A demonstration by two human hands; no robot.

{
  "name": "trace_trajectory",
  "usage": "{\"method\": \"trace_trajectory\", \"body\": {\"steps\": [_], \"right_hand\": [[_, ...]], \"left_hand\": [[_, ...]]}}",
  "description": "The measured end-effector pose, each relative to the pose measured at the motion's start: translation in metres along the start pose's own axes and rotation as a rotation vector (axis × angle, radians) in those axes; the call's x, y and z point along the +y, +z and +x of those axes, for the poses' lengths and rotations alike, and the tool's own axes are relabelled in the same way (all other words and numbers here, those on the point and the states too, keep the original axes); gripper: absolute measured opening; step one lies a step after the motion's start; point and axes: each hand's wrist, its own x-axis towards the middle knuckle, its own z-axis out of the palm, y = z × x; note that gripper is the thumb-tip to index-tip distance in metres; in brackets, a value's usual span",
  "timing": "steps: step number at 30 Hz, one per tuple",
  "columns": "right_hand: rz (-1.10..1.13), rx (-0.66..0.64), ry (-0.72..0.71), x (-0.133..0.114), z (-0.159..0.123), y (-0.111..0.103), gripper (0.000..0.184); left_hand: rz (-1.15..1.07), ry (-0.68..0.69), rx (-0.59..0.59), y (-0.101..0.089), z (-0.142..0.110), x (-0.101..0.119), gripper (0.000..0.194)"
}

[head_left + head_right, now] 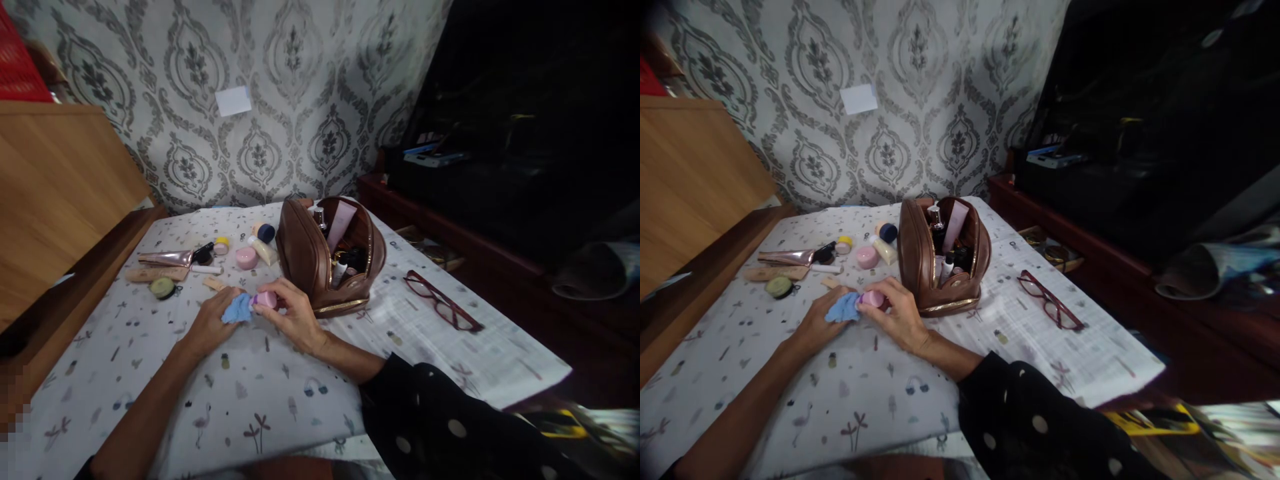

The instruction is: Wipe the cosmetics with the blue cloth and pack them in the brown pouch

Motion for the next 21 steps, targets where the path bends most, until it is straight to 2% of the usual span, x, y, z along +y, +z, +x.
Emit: {"method": "trace_trajectory", "body": {"steps": [6, 11, 16, 21], "right_hand": [[0.022, -0.094, -0.019, -0.002, 0.003, -0.003, 0.027], [0.037, -0.131, -0.002, -0.001, 0.001, -0.002, 0.025], [0.029, -0.120, 0.003, 0.000, 0.002, -0.003, 0.027], [0.040, -0.158, 0.028, 0.006, 0.002, -0.003, 0.028]], "left_hand": [[-0.116, -0.162, -0.041, -0.004, 0.001, 0.005, 0.019], [-0.165, -0.074, -0.079, -0.004, -0.003, 0.000, 0.033], [-0.066, -0.038, -0.032, -0.001, -0.003, -0.003, 0.041], [-0.030, -0.015, 0.059, 0.008, -0.006, -0.004, 0.084]]}}
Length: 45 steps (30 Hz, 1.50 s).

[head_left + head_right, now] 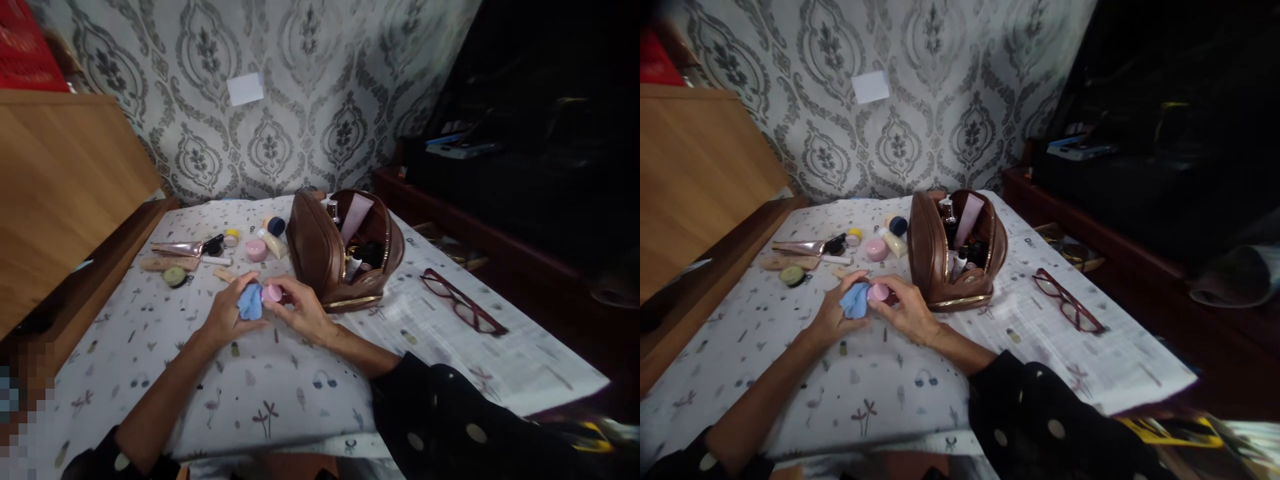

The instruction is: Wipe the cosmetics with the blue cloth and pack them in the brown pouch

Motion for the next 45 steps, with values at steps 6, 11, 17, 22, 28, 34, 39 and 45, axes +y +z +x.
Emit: {"method": "trace_trajectory", "body": {"steps": [6, 11, 17, 22, 28, 34, 39, 45], "right_hand": [[0.071, -0.022, 0.042, 0.005, -0.001, 0.001, 0.030], [0.101, -0.019, 0.107, 0.004, -0.001, 0.000, 0.033], [0.095, 0.048, 0.208, -0.001, 0.001, 0.000, 0.037], [-0.007, 0.110, 0.292, -0.008, 0.002, 0.001, 0.037], [-0.138, 0.189, 0.359, -0.007, 0.000, 0.001, 0.045], [-0.165, 0.244, 0.338, -0.004, -0.007, 0.002, 0.046], [-0.133, 0.327, 0.349, -0.007, -0.003, 0.003, 0.048], [-0.160, 0.323, 0.315, -0.015, -0.002, 0.002, 0.053]], "left_hand": [[-0.022, -0.080, 0.052, 0.011, -0.001, 0.011, 0.054], [0.004, -0.126, 0.027, 0.010, 0.005, 0.019, 0.039], [0.041, -0.063, -0.060, 0.002, 0.009, 0.017, 0.040], [0.074, -0.030, -0.112, 0.001, 0.010, 0.008, 0.043], [0.124, -0.015, -0.243, -0.004, 0.009, -0.005, 0.044], [0.107, -0.047, -0.316, -0.006, 0.007, -0.018, 0.038], [0.016, -0.110, -0.334, -0.014, 0.008, -0.022, 0.028], [-0.190, -0.236, -0.246, -0.019, 0.008, -0.025, 0.024]]}}
